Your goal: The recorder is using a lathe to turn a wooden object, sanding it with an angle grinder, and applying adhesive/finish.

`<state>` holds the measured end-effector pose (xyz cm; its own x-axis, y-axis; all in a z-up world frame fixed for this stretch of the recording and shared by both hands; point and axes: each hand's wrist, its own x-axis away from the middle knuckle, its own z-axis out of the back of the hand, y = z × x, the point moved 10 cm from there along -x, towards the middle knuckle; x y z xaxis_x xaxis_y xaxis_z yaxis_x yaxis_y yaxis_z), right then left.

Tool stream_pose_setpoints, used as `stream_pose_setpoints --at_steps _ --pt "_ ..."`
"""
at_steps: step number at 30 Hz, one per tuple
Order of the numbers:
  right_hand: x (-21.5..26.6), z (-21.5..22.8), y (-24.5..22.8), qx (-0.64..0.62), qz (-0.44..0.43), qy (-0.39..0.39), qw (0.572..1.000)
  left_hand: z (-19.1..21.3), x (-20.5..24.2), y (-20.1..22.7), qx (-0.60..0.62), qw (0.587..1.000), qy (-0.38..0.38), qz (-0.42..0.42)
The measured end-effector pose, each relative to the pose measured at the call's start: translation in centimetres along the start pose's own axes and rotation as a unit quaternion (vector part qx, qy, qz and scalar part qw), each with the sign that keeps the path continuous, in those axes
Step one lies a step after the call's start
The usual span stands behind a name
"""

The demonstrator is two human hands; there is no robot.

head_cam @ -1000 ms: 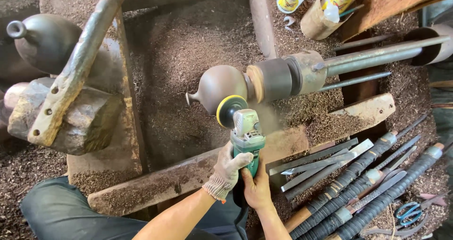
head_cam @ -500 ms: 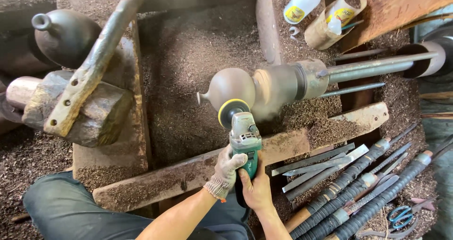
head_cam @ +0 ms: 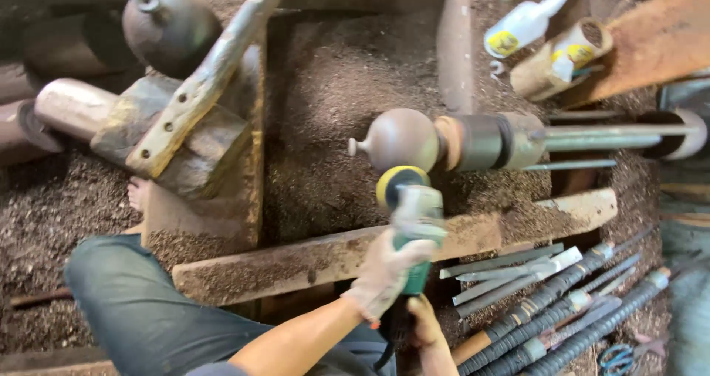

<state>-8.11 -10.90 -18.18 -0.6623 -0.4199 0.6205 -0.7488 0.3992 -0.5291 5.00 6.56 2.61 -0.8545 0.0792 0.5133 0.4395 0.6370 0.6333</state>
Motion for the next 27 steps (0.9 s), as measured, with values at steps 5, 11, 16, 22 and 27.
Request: stream_pose_setpoints --at_steps 5,11,16,22,27 --pt "-1.3 6.0 1.9 -0.098 -0.038 -0.073 0.992 -1.5 -1.7 -1.2 -0.062 0.995 -0.006 0.073" --pt "-0.8 8.3 0.5 -0.008 0.030 0.030 0.999 1.1 -2.8 -1.6 -0.067 0.997 0.029 -0.014" --pt "0.5 6.8 -1.8 0.048 0.047 0.152 0.986 2.1 -3.0 -2.1 -0.009 1.000 0.007 -0.027" --pt "0.7 3.3 -4.3 0.153 0.054 0.153 0.975 3.5 -4.2 -3.5 0.037 0.998 -0.006 -0.059" --pt "0.9 -4.4 -7.1 0.206 0.045 0.172 0.962 4.8 -3.9 -3.4 0.084 0.995 -0.017 -0.057"
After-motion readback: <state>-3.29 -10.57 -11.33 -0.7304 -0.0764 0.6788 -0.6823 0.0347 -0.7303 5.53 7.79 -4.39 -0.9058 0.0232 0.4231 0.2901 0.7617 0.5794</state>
